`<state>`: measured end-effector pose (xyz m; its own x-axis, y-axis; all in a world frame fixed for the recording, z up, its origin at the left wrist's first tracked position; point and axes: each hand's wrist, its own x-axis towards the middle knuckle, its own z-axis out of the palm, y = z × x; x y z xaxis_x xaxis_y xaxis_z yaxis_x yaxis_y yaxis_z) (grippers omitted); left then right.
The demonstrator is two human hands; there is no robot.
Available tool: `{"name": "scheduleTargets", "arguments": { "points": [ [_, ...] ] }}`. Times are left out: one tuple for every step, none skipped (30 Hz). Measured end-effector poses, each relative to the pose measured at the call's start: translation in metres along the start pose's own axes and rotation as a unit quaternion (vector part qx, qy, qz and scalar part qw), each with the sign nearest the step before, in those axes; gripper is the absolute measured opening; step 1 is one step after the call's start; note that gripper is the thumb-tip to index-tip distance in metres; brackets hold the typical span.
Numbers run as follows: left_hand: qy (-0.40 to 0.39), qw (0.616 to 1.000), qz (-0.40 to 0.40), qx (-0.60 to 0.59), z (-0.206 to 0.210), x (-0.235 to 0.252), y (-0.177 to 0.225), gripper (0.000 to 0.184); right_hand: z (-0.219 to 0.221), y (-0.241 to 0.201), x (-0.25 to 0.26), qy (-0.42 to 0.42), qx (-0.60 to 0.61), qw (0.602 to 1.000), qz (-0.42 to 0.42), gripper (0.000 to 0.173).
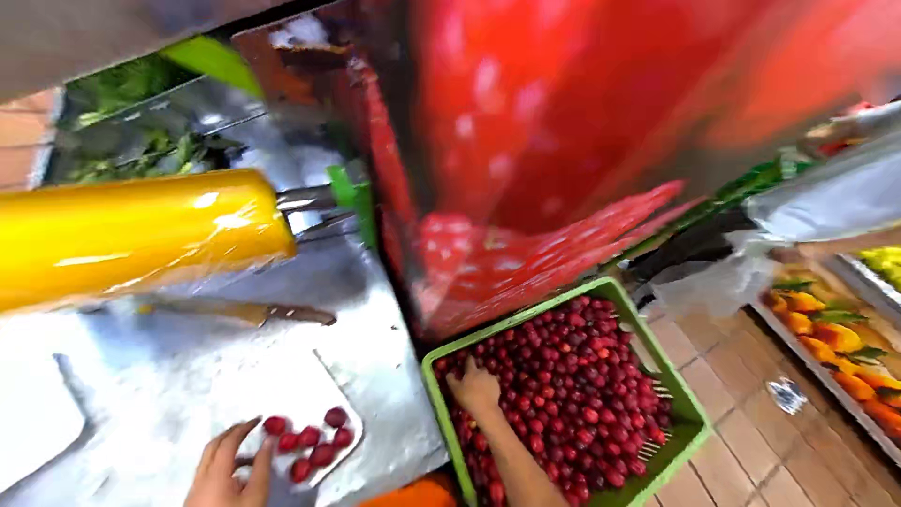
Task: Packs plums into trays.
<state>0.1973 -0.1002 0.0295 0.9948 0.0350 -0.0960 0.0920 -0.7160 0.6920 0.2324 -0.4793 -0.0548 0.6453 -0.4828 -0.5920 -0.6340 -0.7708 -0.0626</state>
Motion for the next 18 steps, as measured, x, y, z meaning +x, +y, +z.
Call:
{"name": "scheduleTargets", "arguments": {
  "points": [
    [0.016,1.0,-0.003,0.002,0.002,-0.001,0.001,0.043,0.001,-0.007,-0.005,0.001,-0.009,1.0,-0.003,0.073],
    [0.031,0.999,-0.008,0.007,0.005,-0.001,0.003,0.04,0.002,-0.012,-0.009,0.002,-0.015,1.0,-0.009,0.07],
    [0.037,0.999,-0.015,0.009,0.007,-0.001,0.003,0.038,0.005,-0.015,-0.012,0.003,-0.02,1.0,-0.013,0.068],
    [0.035,0.999,-0.026,0.01,0.009,-0.002,0.001,0.036,0.005,-0.017,-0.015,0.004,-0.024,1.0,-0.014,0.067],
    [0.034,0.999,-0.037,0.012,0.01,-0.002,0.0,0.036,0.003,-0.017,-0.015,0.003,-0.022,1.0,-0.016,0.066],
    [0.033,0.998,-0.051,0.01,0.01,-0.002,-0.002,0.035,0.001,-0.016,-0.014,0.002,-0.014,1.0,-0.022,0.065],
    [0.034,0.998,-0.061,0.007,0.01,-0.005,-0.003,0.035,0.0,-0.013,-0.013,-0.005,-0.002,1.0,-0.03,0.064],
    [0.037,0.997,-0.066,0.002,0.009,-0.007,-0.003,0.035,-0.001,-0.008,-0.01,-0.013,0.015,0.999,-0.045,0.063],
    [0.039,0.997,-0.068,-0.004,0.007,-0.008,-0.004,0.035,-0.002,-0.003,-0.005,-0.029,0.032,0.997,-0.064,0.064],
    [0.039,0.997,-0.072,-0.01,0.005,-0.009,-0.004,0.035,-0.003,0.002,-0.001,-0.047,0.043,0.995,-0.078,0.065],
    [0.039,0.996,-0.077,-0.016,0.004,-0.01,-0.005,0.035,-0.004,0.006,0.002,-0.063,0.053,0.993,-0.088,0.065],
    [0.037,0.996,-0.077,-0.021,0.002,-0.009,-0.006,0.035,-0.003,0.009,0.004,-0.075,0.062,0.991,-0.095,0.063],
    [0.036,0.996,-0.074,-0.024,0.002,-0.009,-0.007,0.035,-0.002,0.011,0.006,-0.077,0.063,0.99,-0.099,0.059],
    [0.036,0.997,-0.069,-0.026,0.003,-0.01,-0.008,0.034,-0.001,0.011,0.005,-0.075,0.055,0.991,-0.1,0.056],
    [0.037,0.997,-0.062,-0.029,0.004,-0.01,-0.009,0.033,0.002,0.009,0.004,-0.068,0.046,0.992,-0.099,0.055],
    [0.037,0.997,-0.058,-0.031,0.004,-0.009,-0.009,0.033,0.005,0.006,0.003,-0.062,0.043,0.992,-0.096,0.056],
    [0.037,0.997,-0.056,-0.034,0.006,-0.008,-0.009,0.032,0.009,0.004,0.002,-0.058,0.051,0.993,-0.09,0.056],
    [0.037,0.997,-0.056,-0.036,0.008,-0.007,-0.009,0.033,0.013,0.002,0.003,-0.052,0.07,0.993,-0.082,0.056]
  ]
}}
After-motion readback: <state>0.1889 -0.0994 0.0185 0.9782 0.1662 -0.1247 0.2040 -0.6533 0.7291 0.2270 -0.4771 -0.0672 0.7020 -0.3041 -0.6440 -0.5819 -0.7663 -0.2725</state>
